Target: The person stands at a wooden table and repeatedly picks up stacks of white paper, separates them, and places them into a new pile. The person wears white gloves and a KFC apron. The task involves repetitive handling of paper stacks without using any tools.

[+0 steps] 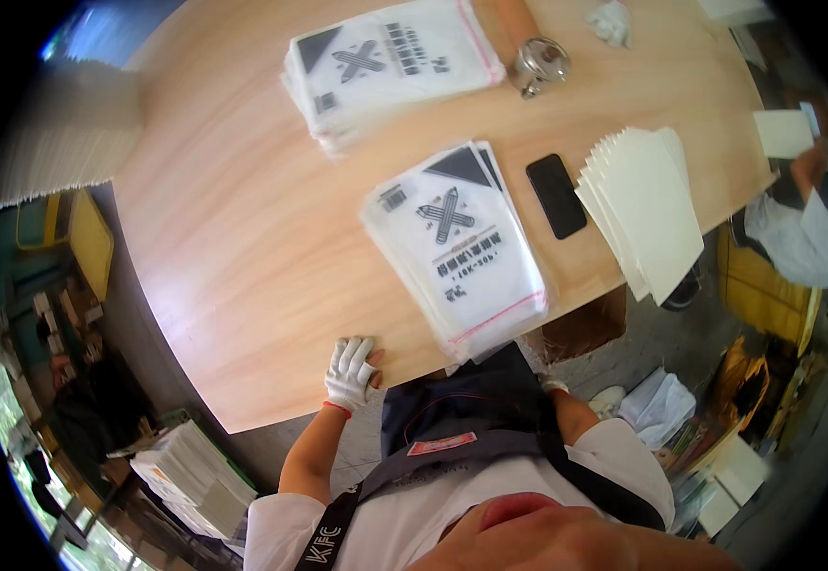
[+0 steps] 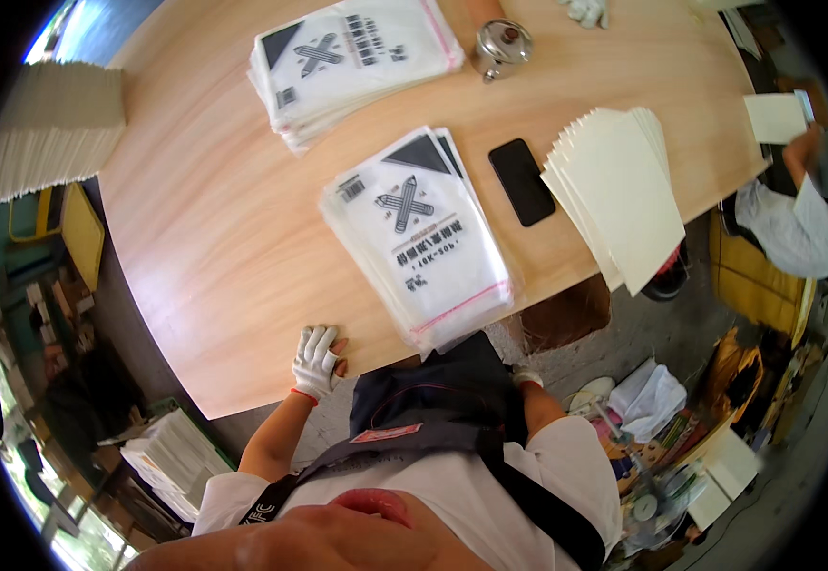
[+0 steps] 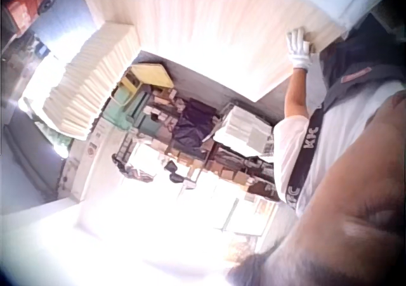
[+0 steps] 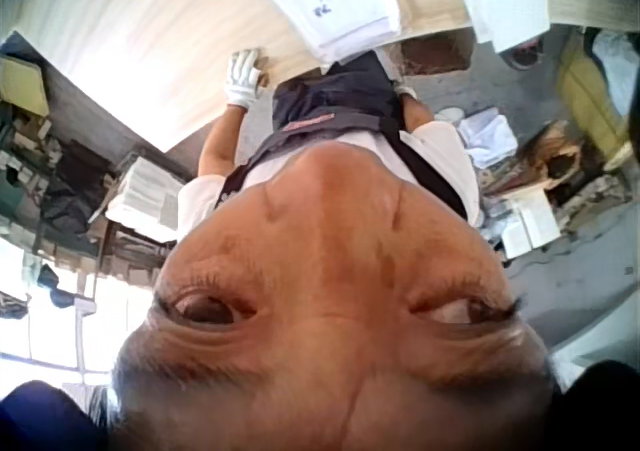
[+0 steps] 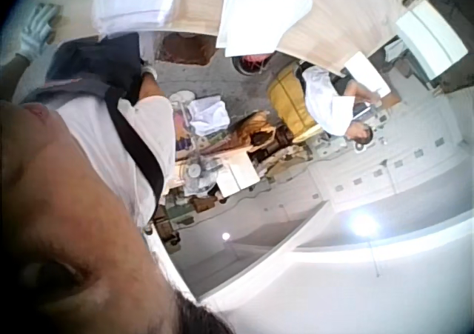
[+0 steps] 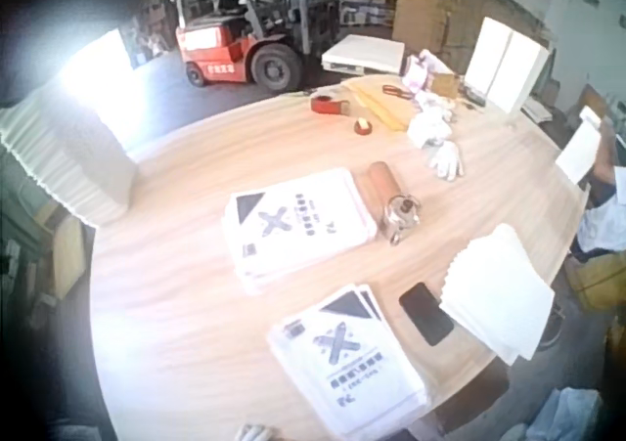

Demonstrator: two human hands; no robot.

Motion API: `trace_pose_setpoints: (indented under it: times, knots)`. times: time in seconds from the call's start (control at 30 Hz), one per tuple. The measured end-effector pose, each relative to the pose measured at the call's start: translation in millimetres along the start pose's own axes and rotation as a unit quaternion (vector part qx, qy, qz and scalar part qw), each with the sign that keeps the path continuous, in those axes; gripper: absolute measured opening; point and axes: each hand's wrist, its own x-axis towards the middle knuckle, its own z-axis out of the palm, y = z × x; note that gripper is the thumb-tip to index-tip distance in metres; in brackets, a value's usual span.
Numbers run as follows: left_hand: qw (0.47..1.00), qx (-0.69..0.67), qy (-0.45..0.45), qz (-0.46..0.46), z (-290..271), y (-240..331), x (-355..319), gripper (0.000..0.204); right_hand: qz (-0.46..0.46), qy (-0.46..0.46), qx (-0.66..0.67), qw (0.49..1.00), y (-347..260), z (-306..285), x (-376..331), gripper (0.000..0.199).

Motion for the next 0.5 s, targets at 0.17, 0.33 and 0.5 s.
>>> trace_pose_setpoints:
  times: [0.17,0.33,0.5]
  knots:
    - [1.000,-0.005,0.014,-0.006,0,-1,3,0.044,0.017,0.026,0.075,0.997,9,-5,20,0.041]
    - [0.999,0.023,0.032,0.005,2,8,-2,0.044,0.002,0.080,0.069,0.994,14,-14,41,0.037]
    - [0.997,0.066,0.031,0.007,0,19,-6,0.040,-0.025,0.141,0.053,0.988,25,-11,71,0.034]
